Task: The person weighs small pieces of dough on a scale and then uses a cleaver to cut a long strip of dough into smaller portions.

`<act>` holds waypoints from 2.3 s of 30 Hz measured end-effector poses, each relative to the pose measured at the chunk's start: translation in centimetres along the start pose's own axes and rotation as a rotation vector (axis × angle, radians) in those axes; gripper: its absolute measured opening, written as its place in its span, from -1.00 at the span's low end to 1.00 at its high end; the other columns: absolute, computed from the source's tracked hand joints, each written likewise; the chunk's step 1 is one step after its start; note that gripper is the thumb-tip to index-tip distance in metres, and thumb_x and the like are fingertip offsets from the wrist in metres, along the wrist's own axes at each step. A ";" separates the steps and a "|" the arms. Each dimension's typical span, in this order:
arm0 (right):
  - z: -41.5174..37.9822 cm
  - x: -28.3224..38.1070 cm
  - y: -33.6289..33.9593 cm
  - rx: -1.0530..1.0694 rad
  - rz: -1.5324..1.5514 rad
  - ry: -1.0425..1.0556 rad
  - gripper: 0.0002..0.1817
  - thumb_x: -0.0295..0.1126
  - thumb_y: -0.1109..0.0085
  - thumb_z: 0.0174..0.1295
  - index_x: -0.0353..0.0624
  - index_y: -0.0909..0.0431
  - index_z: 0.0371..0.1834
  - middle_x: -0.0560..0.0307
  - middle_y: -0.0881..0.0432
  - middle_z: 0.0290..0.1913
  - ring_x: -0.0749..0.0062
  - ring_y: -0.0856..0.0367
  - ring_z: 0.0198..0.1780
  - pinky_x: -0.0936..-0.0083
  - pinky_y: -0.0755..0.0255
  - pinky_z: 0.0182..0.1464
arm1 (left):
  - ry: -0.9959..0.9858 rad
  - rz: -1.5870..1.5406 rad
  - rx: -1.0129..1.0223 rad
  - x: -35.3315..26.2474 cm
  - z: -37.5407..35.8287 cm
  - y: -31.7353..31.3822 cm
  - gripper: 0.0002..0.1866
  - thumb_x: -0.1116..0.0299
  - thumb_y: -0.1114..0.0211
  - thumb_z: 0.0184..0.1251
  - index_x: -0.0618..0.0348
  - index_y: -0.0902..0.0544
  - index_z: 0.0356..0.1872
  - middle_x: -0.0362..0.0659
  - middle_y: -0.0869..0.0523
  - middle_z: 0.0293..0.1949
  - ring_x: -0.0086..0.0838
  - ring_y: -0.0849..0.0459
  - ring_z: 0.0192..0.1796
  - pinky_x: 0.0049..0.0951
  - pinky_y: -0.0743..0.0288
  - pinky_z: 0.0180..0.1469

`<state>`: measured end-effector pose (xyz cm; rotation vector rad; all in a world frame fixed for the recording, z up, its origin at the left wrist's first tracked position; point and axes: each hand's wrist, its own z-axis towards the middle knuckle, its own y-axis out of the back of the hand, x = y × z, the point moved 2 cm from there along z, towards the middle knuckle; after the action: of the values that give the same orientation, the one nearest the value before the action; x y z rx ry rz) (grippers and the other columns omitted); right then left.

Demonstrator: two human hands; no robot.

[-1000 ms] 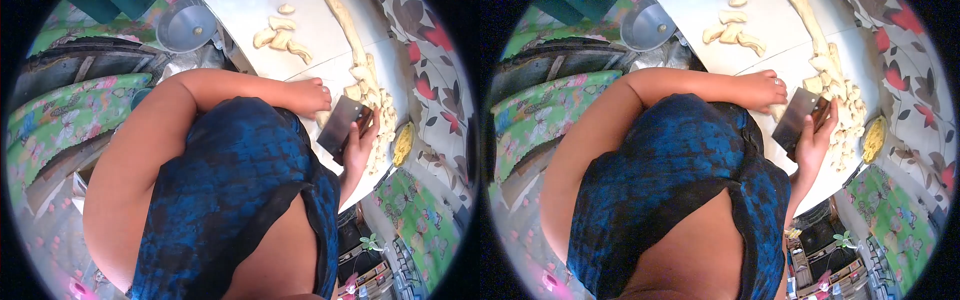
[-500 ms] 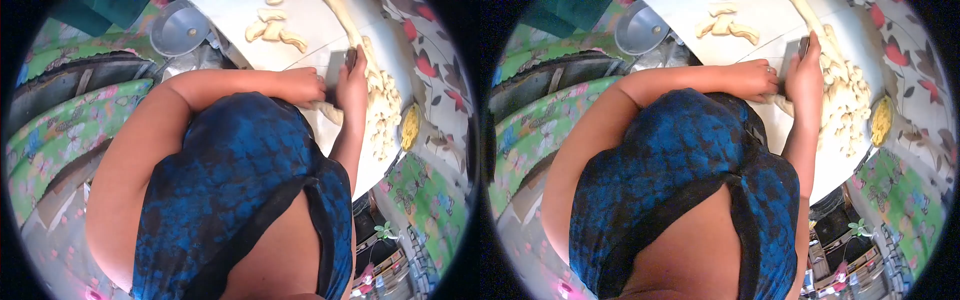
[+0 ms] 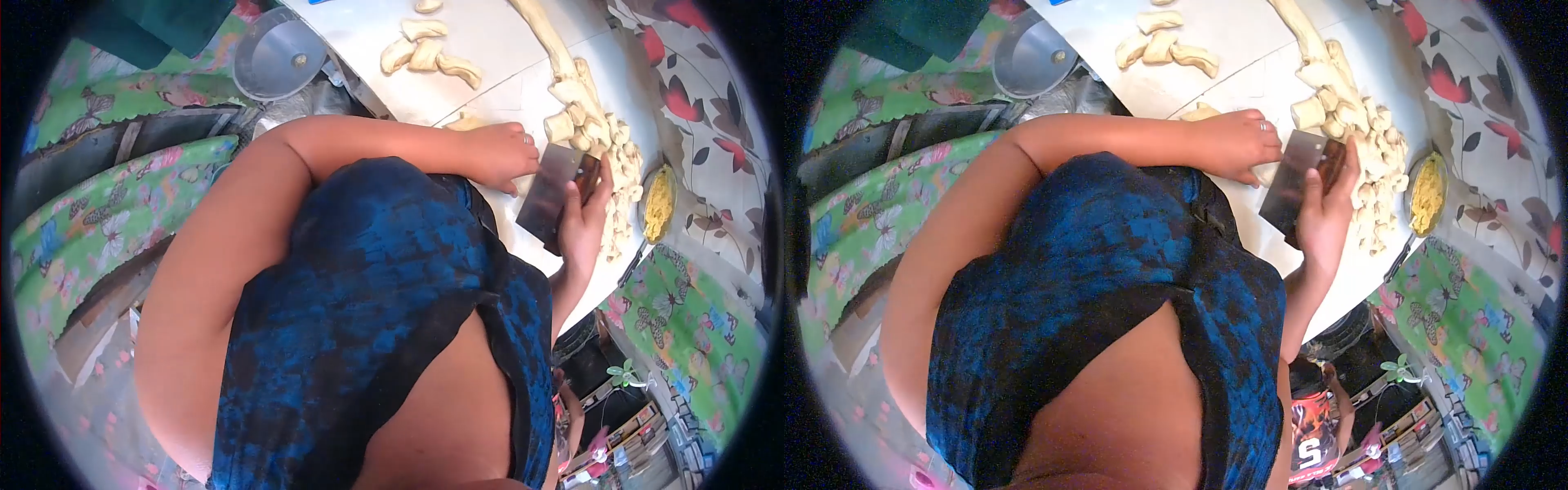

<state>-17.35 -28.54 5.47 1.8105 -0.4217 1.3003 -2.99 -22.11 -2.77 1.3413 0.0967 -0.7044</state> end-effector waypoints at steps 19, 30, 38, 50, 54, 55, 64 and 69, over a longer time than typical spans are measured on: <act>8.9 -1.3 -1.5 -0.071 -0.301 0.129 -0.38 -0.43 0.06 0.27 -0.13 -0.01 0.41 -0.29 -0.44 0.16 0.02 -0.48 0.16 0.34 -0.33 0.17 | 0.098 0.030 -0.029 1.3 -1.1 0.7 -0.83 0.27 -0.28 -0.05 0.13 -0.62 -0.48 -0.14 -0.59 -0.32 -0.27 -0.59 -0.16 -0.26 -0.42 -0.18; -0.3 -1.0 4.3 -0.219 0.003 0.064 -0.34 -0.59 0.07 0.29 -0.15 0.06 0.45 -0.12 -0.20 0.35 0.25 -0.17 0.36 0.42 -0.01 0.36 | 0.057 0.049 -0.033 0.0 1.2 0.7 -0.59 0.13 -0.38 -0.02 0.14 -0.61 -0.17 -0.14 -0.60 -0.11 -0.29 -0.51 0.06 -0.28 -0.33 0.07; -2.0 -1.1 1.3 -0.125 -0.239 -0.027 -0.35 -0.54 0.08 0.30 -0.04 0.05 0.45 -0.29 -0.40 0.19 0.02 -0.40 0.25 0.31 -0.25 0.24 | 0.048 0.004 0.050 -0.3 2.0 -2.0 -0.56 0.18 -0.37 -0.02 0.12 -0.60 -0.08 -0.20 -0.63 -0.14 -0.36 -0.55 0.01 -0.33 -0.35 0.05; -2.2 -0.7 0.8 -0.080 -0.300 -0.021 -0.35 -0.55 0.09 0.29 -0.04 0.04 0.44 -0.30 -0.46 0.13 -0.07 -0.50 0.14 0.24 -0.39 0.11 | 0.050 -0.085 -0.010 0.2 1.4 -2.0 -0.61 0.21 -0.37 -0.01 0.13 -0.60 -0.13 -0.20 -0.64 -0.12 -0.35 -0.56 0.02 -0.33 -0.37 0.07; -1.3 -0.9 -0.2 -0.033 -0.384 -0.089 -0.36 -0.55 0.09 0.28 -0.05 0.05 0.42 -0.34 -0.46 0.11 -0.14 -0.51 0.09 0.21 -0.42 0.06 | -0.038 -0.081 -0.190 0.4 1.3 -2.7 -0.80 0.27 -0.31 -0.04 0.14 -0.59 -0.42 -0.17 -0.63 -0.32 -0.28 -0.60 -0.13 -0.30 -0.42 -0.06; -0.5 -1.3 -0.7 -0.045 -0.414 -0.042 -0.36 -0.55 0.08 0.27 -0.04 0.03 0.41 -0.35 -0.48 0.08 -0.14 -0.54 0.04 0.17 -0.43 0.02 | -0.039 -0.087 -0.183 0.5 1.2 -2.7 -0.80 0.27 -0.31 -0.04 0.14 -0.59 -0.42 -0.17 -0.63 -0.32 -0.28 -0.60 -0.13 -0.30 -0.42 -0.06; 4.8 -2.9 -0.3 -0.053 -0.292 0.087 -0.36 -0.44 0.06 0.27 -0.07 0.03 0.42 -0.38 -0.47 0.10 -0.14 -0.52 0.09 0.27 -0.39 0.10 | 0.134 -0.118 -0.002 -0.4 0.2 0.0 -0.77 0.33 -0.29 0.01 0.15 -0.65 -0.27 -0.07 -0.61 -0.19 -0.22 -0.58 -0.11 -0.27 -0.43 -0.01; -0.9 -4.5 3.4 -0.209 0.248 -0.018 -0.31 -0.60 0.07 0.26 -0.09 0.06 0.45 -0.12 -0.23 0.33 0.21 -0.24 0.32 0.40 -0.10 0.32 | 0.326 0.076 -0.416 2.5 -0.8 4.5 -0.71 0.20 -0.30 0.06 0.18 -0.66 -0.25 -0.05 -0.58 -0.12 -0.16 -0.53 -0.02 -0.18 -0.36 0.03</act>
<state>-21.99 -30.71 3.00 1.6336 -0.7828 1.3514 1.60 -22.16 -0.28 1.0411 0.4285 -0.3688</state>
